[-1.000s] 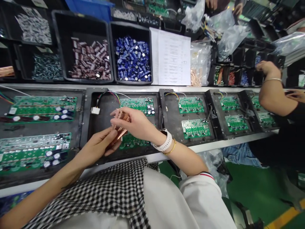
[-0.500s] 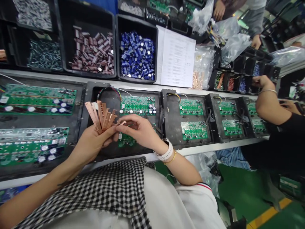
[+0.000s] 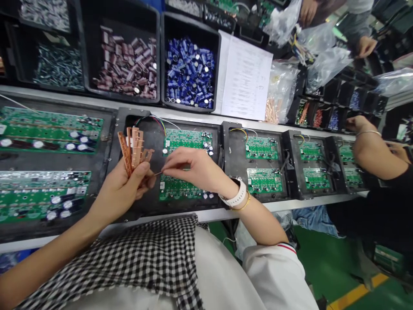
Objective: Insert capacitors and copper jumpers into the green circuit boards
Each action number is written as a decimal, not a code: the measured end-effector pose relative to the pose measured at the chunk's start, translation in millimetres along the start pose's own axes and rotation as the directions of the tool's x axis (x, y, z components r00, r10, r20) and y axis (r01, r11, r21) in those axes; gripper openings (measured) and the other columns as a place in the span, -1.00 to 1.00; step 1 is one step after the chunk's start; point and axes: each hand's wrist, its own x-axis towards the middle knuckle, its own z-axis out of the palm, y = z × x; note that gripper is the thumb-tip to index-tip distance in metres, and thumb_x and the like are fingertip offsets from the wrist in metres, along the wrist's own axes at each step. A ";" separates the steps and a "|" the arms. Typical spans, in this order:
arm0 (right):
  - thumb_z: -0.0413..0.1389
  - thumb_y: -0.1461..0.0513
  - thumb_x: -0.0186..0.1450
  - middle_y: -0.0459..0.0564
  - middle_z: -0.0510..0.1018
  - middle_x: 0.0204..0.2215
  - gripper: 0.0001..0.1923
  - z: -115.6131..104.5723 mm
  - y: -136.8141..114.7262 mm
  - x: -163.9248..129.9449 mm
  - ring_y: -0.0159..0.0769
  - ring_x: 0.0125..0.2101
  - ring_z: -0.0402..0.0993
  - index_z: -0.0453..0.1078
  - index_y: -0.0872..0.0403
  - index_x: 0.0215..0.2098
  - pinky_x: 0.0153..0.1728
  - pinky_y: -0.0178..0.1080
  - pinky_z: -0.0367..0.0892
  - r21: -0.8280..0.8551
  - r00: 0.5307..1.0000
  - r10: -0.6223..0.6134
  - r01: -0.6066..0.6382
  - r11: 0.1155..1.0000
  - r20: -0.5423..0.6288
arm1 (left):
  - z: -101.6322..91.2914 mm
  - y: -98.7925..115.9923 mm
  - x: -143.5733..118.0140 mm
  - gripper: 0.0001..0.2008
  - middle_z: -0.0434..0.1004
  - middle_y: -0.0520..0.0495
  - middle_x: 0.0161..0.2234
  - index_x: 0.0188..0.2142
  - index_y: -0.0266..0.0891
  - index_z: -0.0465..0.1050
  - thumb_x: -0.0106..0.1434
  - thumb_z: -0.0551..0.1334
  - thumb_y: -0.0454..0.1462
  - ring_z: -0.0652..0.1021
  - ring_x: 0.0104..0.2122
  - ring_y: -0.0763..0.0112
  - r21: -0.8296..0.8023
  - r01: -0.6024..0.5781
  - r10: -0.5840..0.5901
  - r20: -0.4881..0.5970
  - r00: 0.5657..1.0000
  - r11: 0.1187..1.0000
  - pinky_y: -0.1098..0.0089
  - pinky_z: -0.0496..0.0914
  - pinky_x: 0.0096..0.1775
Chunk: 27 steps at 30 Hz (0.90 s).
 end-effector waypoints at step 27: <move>0.08 0.30 0.38 -0.07 0.49 -0.39 -0.75 -46.5 99.3 45.9 -0.17 -0.12 0.31 0.59 -0.11 -0.25 0.01 -0.08 0.12 -0.781 0.997 -0.034 -0.031 0.624 -0.067 | -12.0 -12.0 30.8 -0.68 0.48 0.01 -0.47 -0.04 -0.19 0.23 0.37 0.15 -0.04 0.30 -0.60 0.51 -0.113 0.111 -0.122 -0.094 0.988 0.987 0.55 0.17 -0.62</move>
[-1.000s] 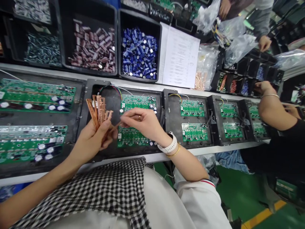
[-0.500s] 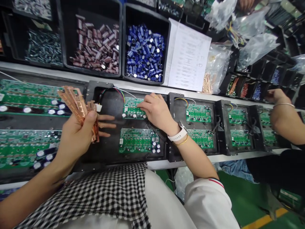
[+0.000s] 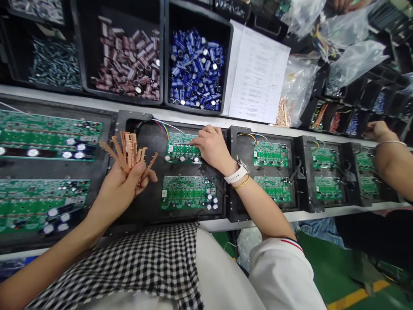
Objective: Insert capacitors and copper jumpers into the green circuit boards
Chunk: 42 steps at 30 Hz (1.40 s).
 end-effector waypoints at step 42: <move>0.04 0.18 0.43 0.06 0.47 0.05 -0.76 -35.0 -94.9 -32.6 -0.18 0.02 0.37 0.48 0.01 -0.02 0.01 -0.09 0.28 0.309 0.986 -0.163 0.164 0.937 -0.030 | 5.4 -3.7 -29.1 -0.65 0.44 0.04 -0.53 -0.03 -0.20 0.28 0.36 0.13 -0.01 0.26 -0.71 0.55 0.004 0.006 -0.006 0.138 0.990 1.000 0.52 0.15 -0.68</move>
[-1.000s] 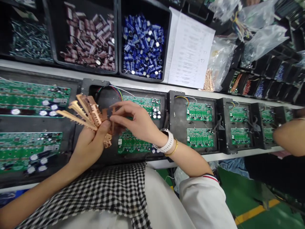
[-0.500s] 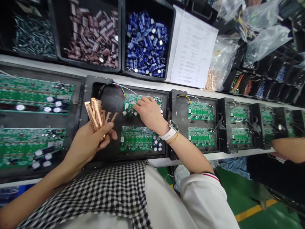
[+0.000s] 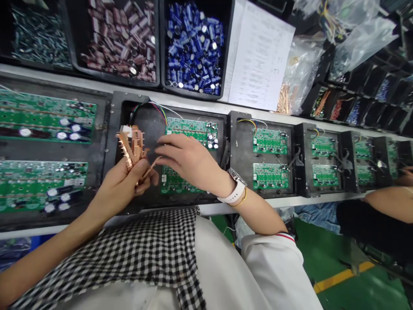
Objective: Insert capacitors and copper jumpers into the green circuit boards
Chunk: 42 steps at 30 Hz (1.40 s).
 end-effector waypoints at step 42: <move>0.01 0.25 0.44 0.03 0.52 -0.20 -0.80 54.1 -24.8 -92.1 -0.29 -0.21 0.46 0.46 0.03 -0.06 -0.18 -0.25 0.40 0.059 0.962 0.228 -0.222 0.973 -0.151 | 2.2 -26.0 -12.6 -0.79 0.37 0.05 -0.47 -0.22 -0.18 0.26 0.40 0.11 -0.09 0.35 -0.66 0.53 0.051 -0.101 0.109 -0.197 0.974 0.994 0.53 0.24 -0.70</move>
